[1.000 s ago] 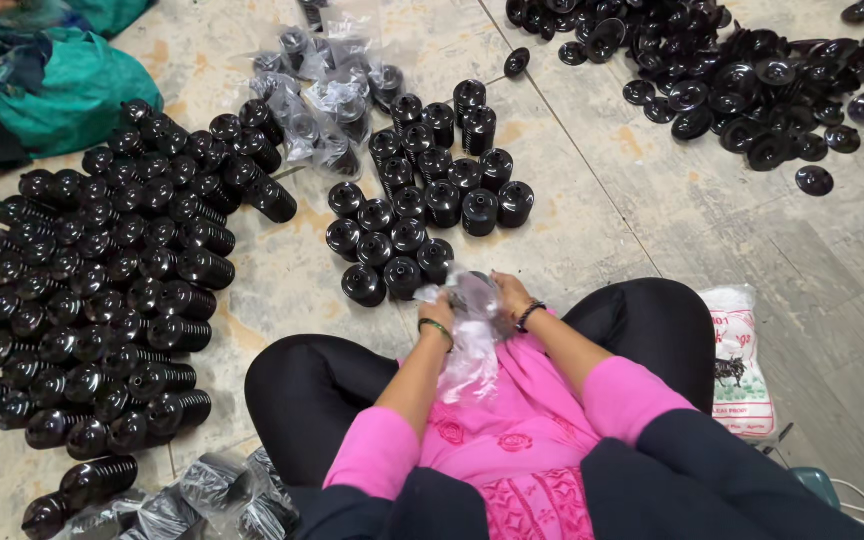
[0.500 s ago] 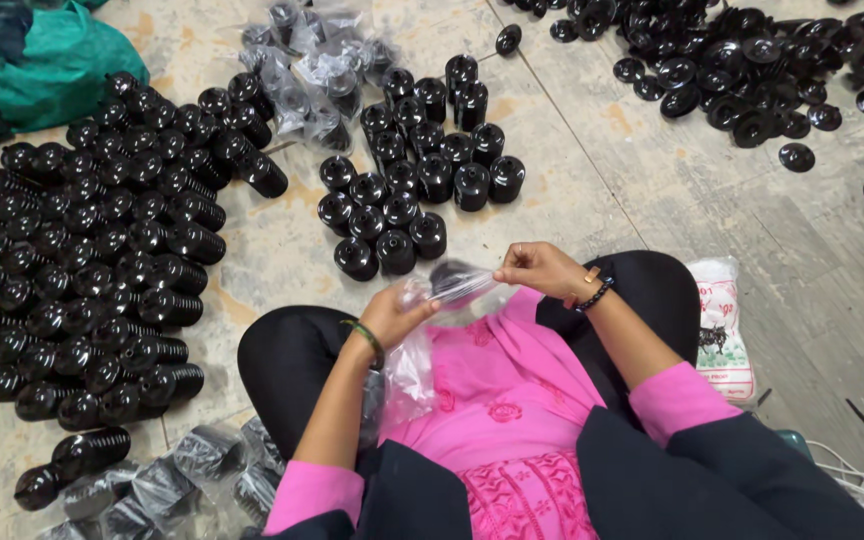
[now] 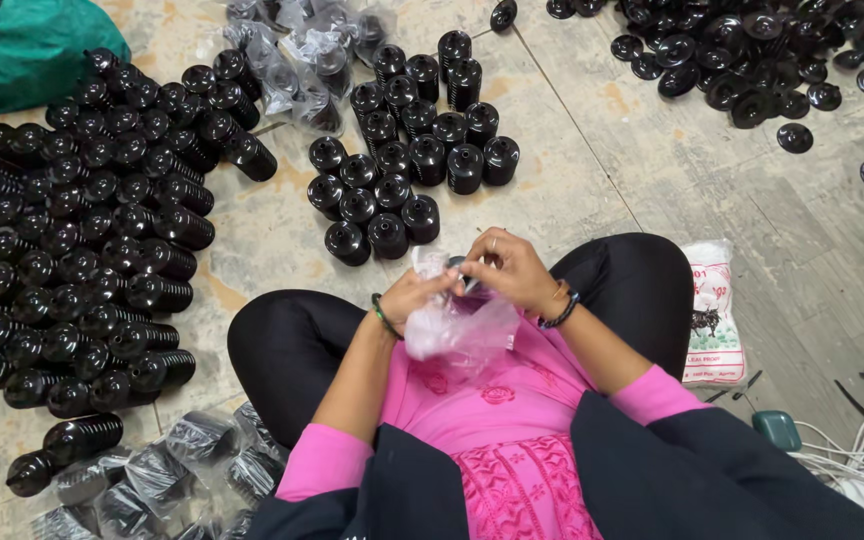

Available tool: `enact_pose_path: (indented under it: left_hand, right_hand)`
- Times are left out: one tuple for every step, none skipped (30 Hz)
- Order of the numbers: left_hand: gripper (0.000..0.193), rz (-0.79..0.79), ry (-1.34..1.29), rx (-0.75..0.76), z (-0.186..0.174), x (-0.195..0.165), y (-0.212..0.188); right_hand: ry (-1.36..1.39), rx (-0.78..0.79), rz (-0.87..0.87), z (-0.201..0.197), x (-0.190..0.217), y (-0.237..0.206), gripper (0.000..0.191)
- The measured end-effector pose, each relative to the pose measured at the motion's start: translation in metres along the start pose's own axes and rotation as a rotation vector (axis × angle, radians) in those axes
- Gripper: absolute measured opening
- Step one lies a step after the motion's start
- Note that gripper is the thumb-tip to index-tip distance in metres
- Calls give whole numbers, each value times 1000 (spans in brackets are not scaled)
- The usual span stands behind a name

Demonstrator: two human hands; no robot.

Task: The person sits on the floor and packs black plastic lamp-holder parts into small clear plastic bags one at a time, twisting the bags closed and placing the filled bags with a pile of already wrapped parts. Other workers handle parts nearby.

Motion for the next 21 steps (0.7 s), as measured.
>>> enact_pose_path:
  left_hand:
    - [21,38,24,53,7,-5,-6]
    - [24,111,190,-8,14,-8,-8]
    - [28,187,355,-69,22,-12,-10]
    - [32,262,517,-132,28,-16,-12]
    - [31,301,571,-180,35,-18,-13]
    - [31,342,625,-228,40,-21,-15]
    - [31,382,680,-276,45,-23,-16]
    - [30,415,679,-268,49,-24,-17]
    - [30,447,678,-259,51,-24,-18]
    - [29,478,677,-250,54,-24,-20]
    - [26,484,674,-279,54,-24,-22]
    - [24,491,671,-309,55,-24,-24]
    - [22,498,668,-339,55,-23,-26]
    - [21,509,723,-375,54,-23,-30]
    - [19,519,777,-411,54,-23,-32]
    - [18,528,831,-448,54,-22,-34]
    - [17,585,906,-435,55,-20,-36]
    - [16,642,982,-422,56,-18,-36]
    - [15,699,1057,-408,57,-15,-36]
    - [16,660,877,-485,55,-11,-34]
    - [16,618,697,-556,54,-7,-30]
  right_hand:
    - [155,27,71,-2,0,3,12]
    - [310,55,104,3,0,5,14]
    - [464,84,136,8,0,6,18]
    - [617,116,171,10,-1,7,21]
    - [550,145,146,13,-2,6,26]
    - [483,174,120,14,-3,6,33]
    - [416,202,92,14,-5,5,41]
    - [341,211,50,14,-6,5,46]
    - [267,219,9,12,-7,6,51]
    - [192,226,-32,10,-8,6,56]
    - [193,237,5,9,-10,7,48]
    - [192,248,41,7,-12,8,40]
    - [192,260,76,6,-13,9,34]
    - [150,238,77,5,-13,10,28]
    - [109,216,78,6,-12,9,24]
    - [68,195,79,7,-10,9,21]
    - [26,167,75,8,-8,7,18]
    - [-16,138,70,9,-4,6,16]
    - [-58,109,66,10,1,4,13]
    - [-209,20,-40,12,7,1,13]
    - [-360,-69,-147,13,15,-3,14]
Point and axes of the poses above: each hand's wrist, its own y-axis towards the middle knuckle, its own z-axis out of the palm, x = y × z, the point moved 1 cm from there along y, towards the middle knuckle, and after that the axes turned 7 degrees about -y, right-handed, at the moved point
